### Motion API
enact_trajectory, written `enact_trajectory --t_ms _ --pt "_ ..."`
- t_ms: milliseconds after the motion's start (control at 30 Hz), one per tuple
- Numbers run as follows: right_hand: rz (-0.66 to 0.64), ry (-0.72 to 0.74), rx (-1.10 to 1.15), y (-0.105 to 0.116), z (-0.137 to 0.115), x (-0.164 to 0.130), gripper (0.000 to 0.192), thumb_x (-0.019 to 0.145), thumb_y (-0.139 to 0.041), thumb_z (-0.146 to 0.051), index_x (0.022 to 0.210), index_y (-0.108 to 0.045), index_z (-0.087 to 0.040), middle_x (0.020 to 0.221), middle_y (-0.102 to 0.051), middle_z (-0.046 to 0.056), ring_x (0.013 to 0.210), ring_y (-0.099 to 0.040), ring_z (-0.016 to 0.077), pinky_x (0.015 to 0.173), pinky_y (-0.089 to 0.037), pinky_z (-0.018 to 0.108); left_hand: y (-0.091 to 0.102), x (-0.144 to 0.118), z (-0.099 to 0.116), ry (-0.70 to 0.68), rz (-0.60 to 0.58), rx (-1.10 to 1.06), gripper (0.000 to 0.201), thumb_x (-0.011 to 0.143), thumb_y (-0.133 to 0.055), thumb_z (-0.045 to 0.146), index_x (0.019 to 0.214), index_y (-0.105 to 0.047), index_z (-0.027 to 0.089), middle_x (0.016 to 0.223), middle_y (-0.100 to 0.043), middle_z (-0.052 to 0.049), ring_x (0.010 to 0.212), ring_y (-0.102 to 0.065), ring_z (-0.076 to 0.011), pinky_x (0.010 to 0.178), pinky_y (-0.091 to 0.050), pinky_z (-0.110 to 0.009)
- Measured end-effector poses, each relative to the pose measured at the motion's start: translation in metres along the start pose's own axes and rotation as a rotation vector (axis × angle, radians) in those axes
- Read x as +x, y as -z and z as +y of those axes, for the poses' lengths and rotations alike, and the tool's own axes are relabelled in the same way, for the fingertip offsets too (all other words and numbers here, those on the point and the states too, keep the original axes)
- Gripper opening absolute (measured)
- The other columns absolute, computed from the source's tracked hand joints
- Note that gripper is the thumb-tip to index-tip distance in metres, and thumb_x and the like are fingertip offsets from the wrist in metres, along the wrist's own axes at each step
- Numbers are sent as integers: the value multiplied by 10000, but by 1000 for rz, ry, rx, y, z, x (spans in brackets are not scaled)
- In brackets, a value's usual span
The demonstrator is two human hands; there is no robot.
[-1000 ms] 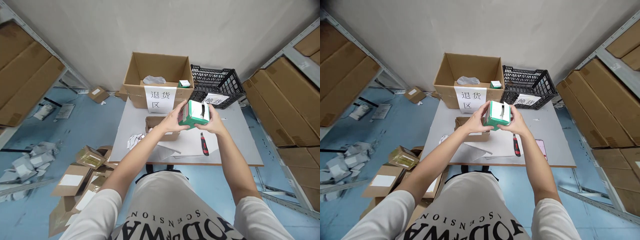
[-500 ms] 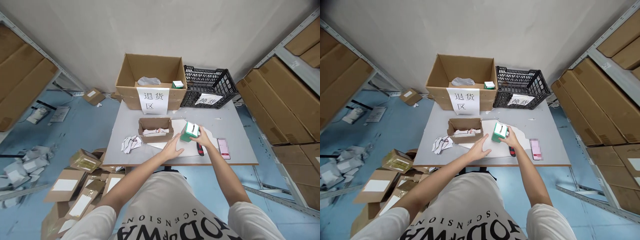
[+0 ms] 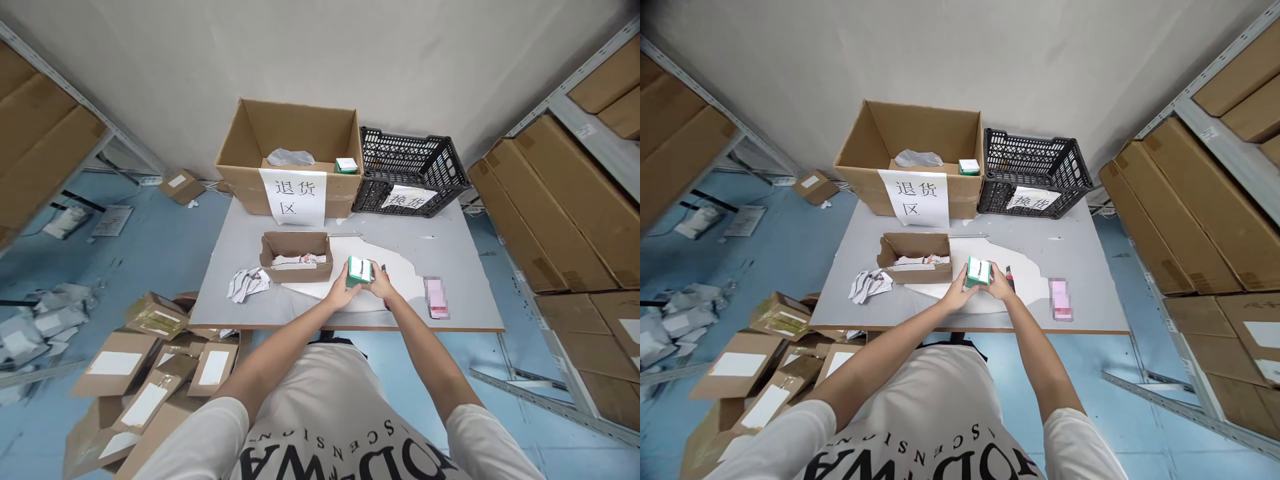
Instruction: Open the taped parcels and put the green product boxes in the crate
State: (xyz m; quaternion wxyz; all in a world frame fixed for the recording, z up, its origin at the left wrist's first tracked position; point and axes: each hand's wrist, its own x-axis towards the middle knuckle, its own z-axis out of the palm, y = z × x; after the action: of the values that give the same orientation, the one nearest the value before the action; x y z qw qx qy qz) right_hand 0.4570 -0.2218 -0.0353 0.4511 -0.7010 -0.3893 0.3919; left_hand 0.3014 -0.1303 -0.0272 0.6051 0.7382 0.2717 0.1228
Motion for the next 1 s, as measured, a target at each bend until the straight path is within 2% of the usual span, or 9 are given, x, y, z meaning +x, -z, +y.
enact_trajectory --t_ms 100,200,300,433,567,667,767,867,1000 --pt "20 -35 -60 5 -1 -7 1039 551 -798 -367 1414 -232 -249 1450 -303 164 1314 -359 289 919 -468 449 -4 5 8 44 94 -15 661 874 -484 331 1457 -224 160 1490 -307 -115 1349 -343 -207 1105 -296 -367" --pt "91 -57 -119 12 -10 -17 1057 609 -755 -437 1458 -142 -295 1527 -152 140 1386 -235 292 954 -442 478 -4 13 22 140 217 44 631 867 -493 402 1409 -326 127 1433 -401 -148 1304 -416 -227 1065 -353 -363" --pt "197 -48 -180 15 -25 -28 897 677 -687 -491 1433 -251 -286 1483 -272 149 1306 -384 306 890 -490 470 0 22 41 174 269 198 629 787 -596 447 1309 -461 123 1275 -568 -161 1190 -533 -263 984 -426 -364" --pt "322 -25 -370 7 -46 -36 739 686 -670 -482 1325 -419 -208 1285 -508 163 1039 -593 291 778 -531 438 7 28 62 196 238 444 493 739 -619 516 1075 -620 155 987 -695 -131 987 -638 -285 838 -482 -359" --pt "364 9 -625 -10 -60 -33 496 751 -600 -437 1161 -530 -167 1130 -594 161 925 -622 293 788 -498 466 11 31 69 241 177 607 467 686 -639 582 902 -665 168 864 -700 -123 896 -654 -304 763 -482 -356" --pt "381 1 -696 -17 -66 -29 400 772 -574 -395 1093 -558 -156 1090 -611 171 907 -629 305 790 -488 475 13 34 68 243 161 607 440 726 -597 590 850 -673 175 841 -698 -116 874 -656 -287 743 -475 -341" --pt "416 -41 -572 -15 -67 -26 347 748 -592 -359 1041 -577 -174 1060 -640 139 835 -655 272 807 -495 460 17 34 64 230 170 560 429 780 -533 587 818 -676 184 820 -703 -101 863 -658 -269 736 -468 -329" --pt "430 -126 -224 -7 -63 -25 322 715 -603 -335 1007 -586 -200 1038 -665 90 776 -670 218 764 -533 406 20 34 63 219 159 547 416 776 -538 579 807 -680 190 822 -708 -96 862 -657 -263 728 -464 -317" --pt "414 -265 265 0 -59 -25 317 664 -639 -315 954 -590 -195 953 -684 43 807 -661 173 677 -561 309 19 35 67 245 148 615 352 710 -625 512 814 -684 180 832 -707 -107 855 -656 -269 725 -462 -307"
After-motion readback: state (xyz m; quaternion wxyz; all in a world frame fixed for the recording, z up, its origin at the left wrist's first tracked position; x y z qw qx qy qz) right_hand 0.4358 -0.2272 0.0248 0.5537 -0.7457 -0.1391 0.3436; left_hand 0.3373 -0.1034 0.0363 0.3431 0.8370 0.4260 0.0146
